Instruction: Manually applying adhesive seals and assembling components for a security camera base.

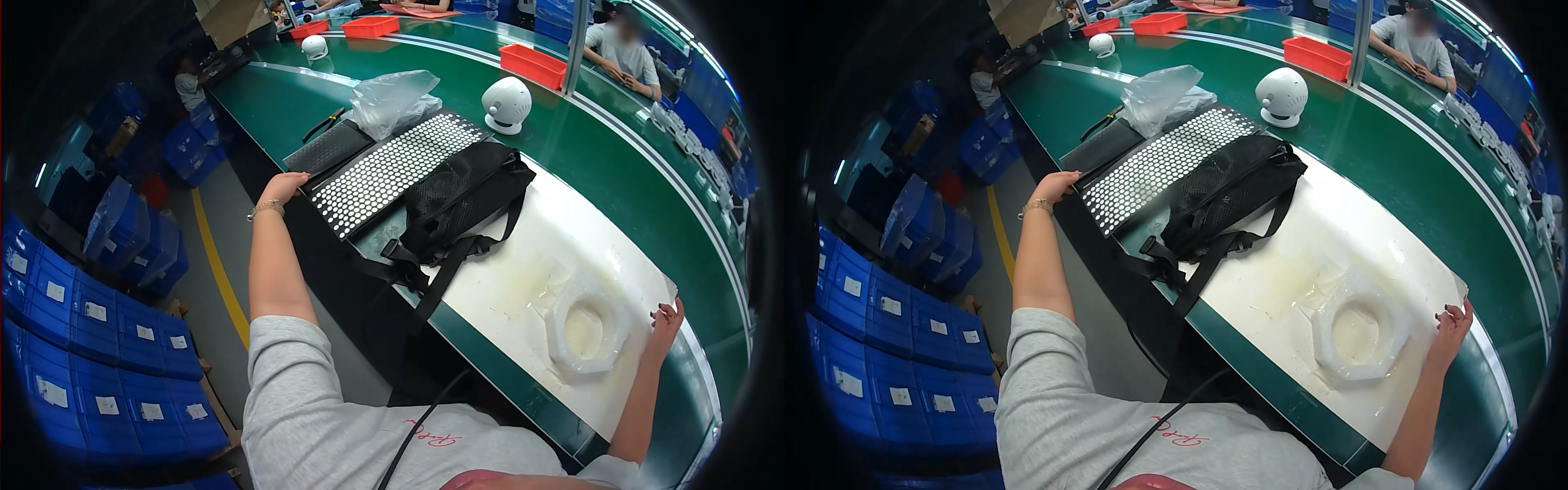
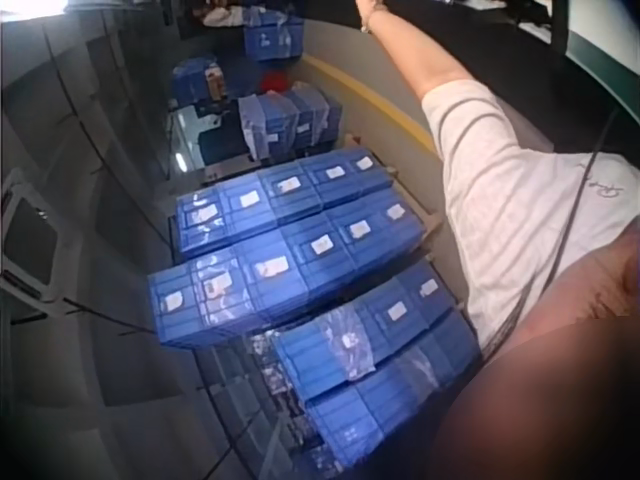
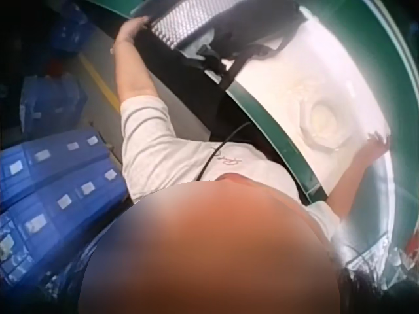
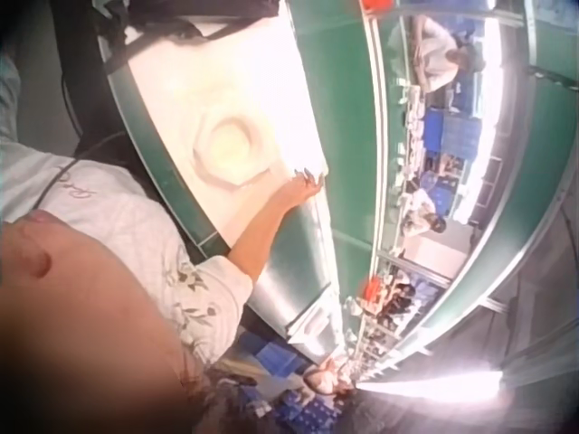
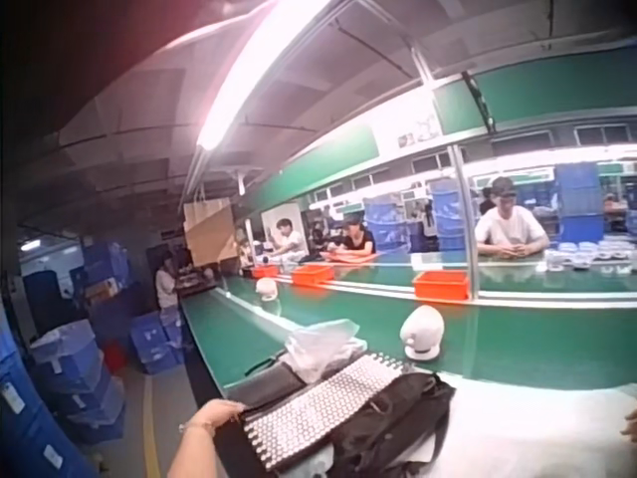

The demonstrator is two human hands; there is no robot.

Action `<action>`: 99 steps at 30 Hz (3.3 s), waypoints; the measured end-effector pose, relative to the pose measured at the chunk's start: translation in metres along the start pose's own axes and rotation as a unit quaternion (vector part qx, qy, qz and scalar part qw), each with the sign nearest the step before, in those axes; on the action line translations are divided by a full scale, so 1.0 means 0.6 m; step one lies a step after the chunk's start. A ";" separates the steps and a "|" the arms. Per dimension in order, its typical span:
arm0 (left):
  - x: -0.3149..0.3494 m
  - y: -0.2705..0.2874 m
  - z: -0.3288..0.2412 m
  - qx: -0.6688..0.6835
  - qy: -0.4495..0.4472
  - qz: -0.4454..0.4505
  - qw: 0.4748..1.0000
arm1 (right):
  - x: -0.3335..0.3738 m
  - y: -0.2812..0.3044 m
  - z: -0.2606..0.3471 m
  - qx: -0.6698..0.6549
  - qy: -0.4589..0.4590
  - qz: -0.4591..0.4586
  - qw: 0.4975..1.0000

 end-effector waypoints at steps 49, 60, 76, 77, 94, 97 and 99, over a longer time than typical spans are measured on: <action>0.245 -0.533 -0.436 -0.214 -0.452 -0.039 0.865 | 0.036 -0.008 0.097 0.030 0.140 0.024 0.989; 0.160 -0.661 -0.470 -0.326 -0.432 0.001 0.841 | 0.020 -0.036 0.069 -0.005 0.090 0.089 0.992; 0.089 -0.737 -0.602 -0.380 -0.592 -0.044 0.709 | -0.001 -0.035 0.030 -0.111 0.015 0.089 0.990; 0.106 -0.722 -0.614 -0.382 -0.589 -0.045 0.710 | -0.002 -0.036 0.028 -0.113 0.015 0.092 0.989; 0.617 -0.624 -0.549 -0.640 -0.531 0.339 0.440 | 0.014 -0.013 0.058 -0.062 0.069 0.052 0.994; 0.652 -0.666 -0.534 -0.624 -0.544 0.399 0.394 | 0.028 -0.012 0.074 -0.043 0.082 0.054 0.994; 0.641 -0.691 -0.540 -0.586 -0.587 0.376 0.413 | 0.038 -0.012 0.080 -0.033 0.084 0.054 0.994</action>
Point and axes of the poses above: each hand's wrist, its own x-axis away from the middle knuckle, its own y-axis out of the back of the hand, z = x × y, the point moved 8 cm from there along -x, towards the middle knuckle, and after that the axes turned 13 degrees about z, right-handed, at the moved point
